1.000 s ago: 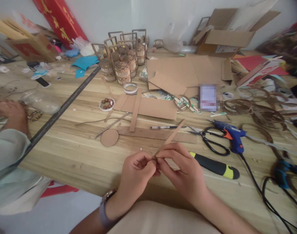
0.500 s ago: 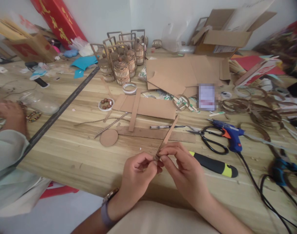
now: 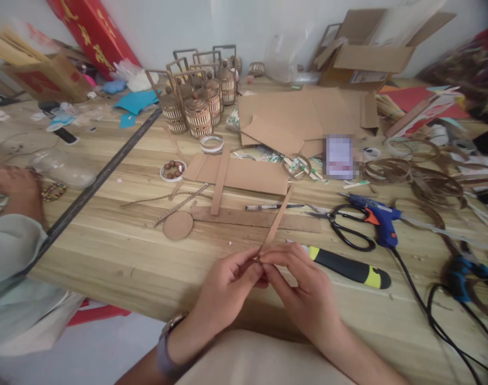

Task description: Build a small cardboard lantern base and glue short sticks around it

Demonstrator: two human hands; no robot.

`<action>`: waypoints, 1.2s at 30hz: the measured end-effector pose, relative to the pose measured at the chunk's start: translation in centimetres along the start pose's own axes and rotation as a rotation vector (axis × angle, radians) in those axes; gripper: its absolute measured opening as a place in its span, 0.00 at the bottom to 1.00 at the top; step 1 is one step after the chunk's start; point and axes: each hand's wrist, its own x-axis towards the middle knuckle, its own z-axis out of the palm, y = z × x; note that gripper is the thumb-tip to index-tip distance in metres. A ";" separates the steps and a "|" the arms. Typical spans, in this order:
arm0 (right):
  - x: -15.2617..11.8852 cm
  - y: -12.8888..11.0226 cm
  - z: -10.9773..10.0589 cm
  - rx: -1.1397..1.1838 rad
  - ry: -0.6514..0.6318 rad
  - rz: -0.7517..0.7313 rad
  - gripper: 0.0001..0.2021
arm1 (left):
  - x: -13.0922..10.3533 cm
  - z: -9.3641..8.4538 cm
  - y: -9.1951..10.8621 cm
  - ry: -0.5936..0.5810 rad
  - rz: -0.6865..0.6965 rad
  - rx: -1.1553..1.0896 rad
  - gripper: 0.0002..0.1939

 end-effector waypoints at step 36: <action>-2.5 1.2 -1.8 -0.390 0.133 -0.167 0.05 | 1.0 2.2 -0.9 -0.285 -0.054 -0.121 0.15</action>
